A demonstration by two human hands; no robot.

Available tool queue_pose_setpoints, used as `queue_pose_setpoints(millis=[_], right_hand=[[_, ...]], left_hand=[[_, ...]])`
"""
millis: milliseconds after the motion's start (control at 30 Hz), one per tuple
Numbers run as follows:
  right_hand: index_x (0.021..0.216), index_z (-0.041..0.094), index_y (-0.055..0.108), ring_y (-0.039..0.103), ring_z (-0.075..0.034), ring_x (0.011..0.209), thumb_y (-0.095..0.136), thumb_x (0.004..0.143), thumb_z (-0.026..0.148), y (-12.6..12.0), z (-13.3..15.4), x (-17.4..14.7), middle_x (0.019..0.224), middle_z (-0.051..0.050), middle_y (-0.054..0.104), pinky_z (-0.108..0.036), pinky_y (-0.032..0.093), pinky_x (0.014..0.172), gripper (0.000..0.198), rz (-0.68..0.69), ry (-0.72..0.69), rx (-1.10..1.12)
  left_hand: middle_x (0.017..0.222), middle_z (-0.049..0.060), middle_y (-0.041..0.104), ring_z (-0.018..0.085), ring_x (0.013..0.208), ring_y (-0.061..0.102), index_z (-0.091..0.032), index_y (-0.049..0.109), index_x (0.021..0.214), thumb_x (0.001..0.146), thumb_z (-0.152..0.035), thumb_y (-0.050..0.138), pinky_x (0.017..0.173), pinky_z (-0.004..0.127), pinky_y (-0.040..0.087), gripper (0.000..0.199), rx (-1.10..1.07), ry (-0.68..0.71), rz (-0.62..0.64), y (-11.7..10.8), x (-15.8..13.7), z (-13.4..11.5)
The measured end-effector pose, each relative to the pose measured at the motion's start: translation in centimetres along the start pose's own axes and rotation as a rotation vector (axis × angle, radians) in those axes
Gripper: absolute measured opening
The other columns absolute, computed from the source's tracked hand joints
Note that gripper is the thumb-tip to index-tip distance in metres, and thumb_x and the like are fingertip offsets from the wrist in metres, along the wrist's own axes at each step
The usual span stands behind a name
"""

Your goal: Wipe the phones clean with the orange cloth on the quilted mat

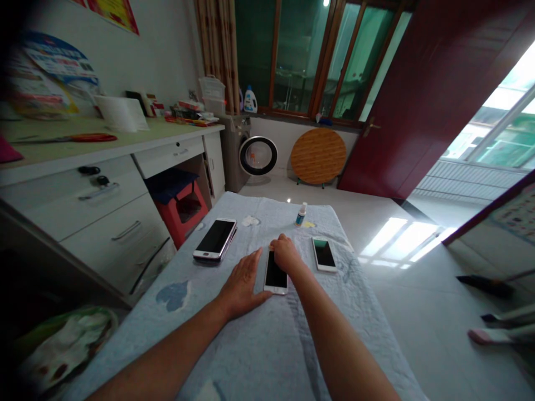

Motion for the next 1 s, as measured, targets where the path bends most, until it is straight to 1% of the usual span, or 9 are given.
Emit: queue_pose_setpoints(millis=[133,267,400,533,633,733,867,1000], right_hand=[[0.100,0.015,0.069,0.057,-0.017,0.088,0.040,0.094,0.017,0.1,1.2,0.2,0.099,-0.011,0.058,-0.025,0.038,0.079,0.029,0.000,-0.035,0.002],[0.099,0.017,0.069,0.055,-0.017,0.091,0.041,0.095,0.019,-0.3,2.1,0.4,0.097,-0.009,0.059,-0.024,0.038,0.080,0.029,-0.008,-0.097,0.009],[0.091,0.017,0.071,0.054,-0.016,0.088,0.042,0.093,0.016,-0.1,2.8,0.4,0.096,-0.009,0.057,-0.024,0.038,0.081,0.028,0.000,-0.133,0.019],[0.091,0.016,0.071,0.051,-0.016,0.086,0.042,0.093,0.016,0.5,3.5,0.0,0.095,-0.009,0.056,-0.025,0.038,0.081,0.029,0.053,-0.151,0.002],[0.094,0.016,0.070,0.050,-0.017,0.088,0.043,0.094,0.018,0.7,4.0,-1.0,0.097,-0.009,0.056,-0.026,0.038,0.083,0.028,0.053,-0.181,-0.016],[0.097,0.017,0.070,0.049,-0.016,0.089,0.047,0.092,0.019,0.8,4.4,-2.6,0.098,-0.007,0.054,-0.027,0.038,0.084,0.024,0.053,-0.222,0.004],[0.099,0.022,0.070,0.048,-0.016,0.092,0.056,0.087,0.020,0.8,4.8,-5.2,0.100,-0.005,0.053,-0.026,0.038,0.078,0.019,0.085,-0.226,0.033],[0.096,0.022,0.070,0.047,-0.015,0.086,0.057,0.086,0.017,0.3,5.7,-7.3,0.097,-0.003,0.054,-0.026,0.036,0.074,0.018,0.073,-0.261,0.045]], left_hand=[[0.151,0.016,0.029,0.033,0.137,0.030,-0.019,0.005,0.148,0.067,-0.038,0.073,0.111,0.052,0.028,0.108,-0.006,0.024,-0.042,-0.4,-0.1,-0.2],[0.150,0.016,0.030,0.033,0.137,0.030,-0.019,0.005,0.148,0.066,-0.031,0.074,0.111,0.052,0.028,0.108,-0.008,0.007,-0.084,-0.6,0.0,0.1],[0.149,0.016,0.032,0.033,0.137,0.031,-0.019,0.006,0.148,0.066,-0.033,0.074,0.110,0.052,0.029,0.108,-0.010,0.002,-0.086,-0.7,0.1,0.2],[0.150,0.017,0.031,0.034,0.137,0.030,-0.020,0.006,0.148,0.067,-0.034,0.074,0.110,0.053,0.027,0.107,0.006,-0.001,-0.084,-0.8,0.0,-0.1],[0.150,0.016,0.031,0.035,0.136,0.032,-0.020,0.007,0.148,0.068,-0.034,0.072,0.110,0.054,0.026,0.105,0.020,-0.001,-0.082,-0.7,-0.1,-0.1],[0.149,0.016,0.033,0.034,0.135,0.033,-0.020,0.006,0.148,0.069,-0.036,0.071,0.110,0.053,0.026,0.104,0.016,0.001,-0.085,-0.6,-0.1,0.0],[0.147,0.017,0.035,0.033,0.134,0.033,-0.019,0.007,0.149,0.070,-0.035,0.069,0.109,0.053,0.025,0.101,0.022,0.015,-0.103,-0.5,0.0,0.1],[0.147,0.014,0.037,0.033,0.133,0.035,-0.022,0.009,0.149,0.071,-0.028,0.063,0.110,0.054,0.021,0.095,0.033,0.009,-0.096,-0.6,-0.1,-0.1]])
Point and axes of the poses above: each hand's wrist, its own x-axis towards the middle knuckle, its own y-axis out of the palm, z = x × y, the point moved 6 cm from there along x, towards the middle knuckle
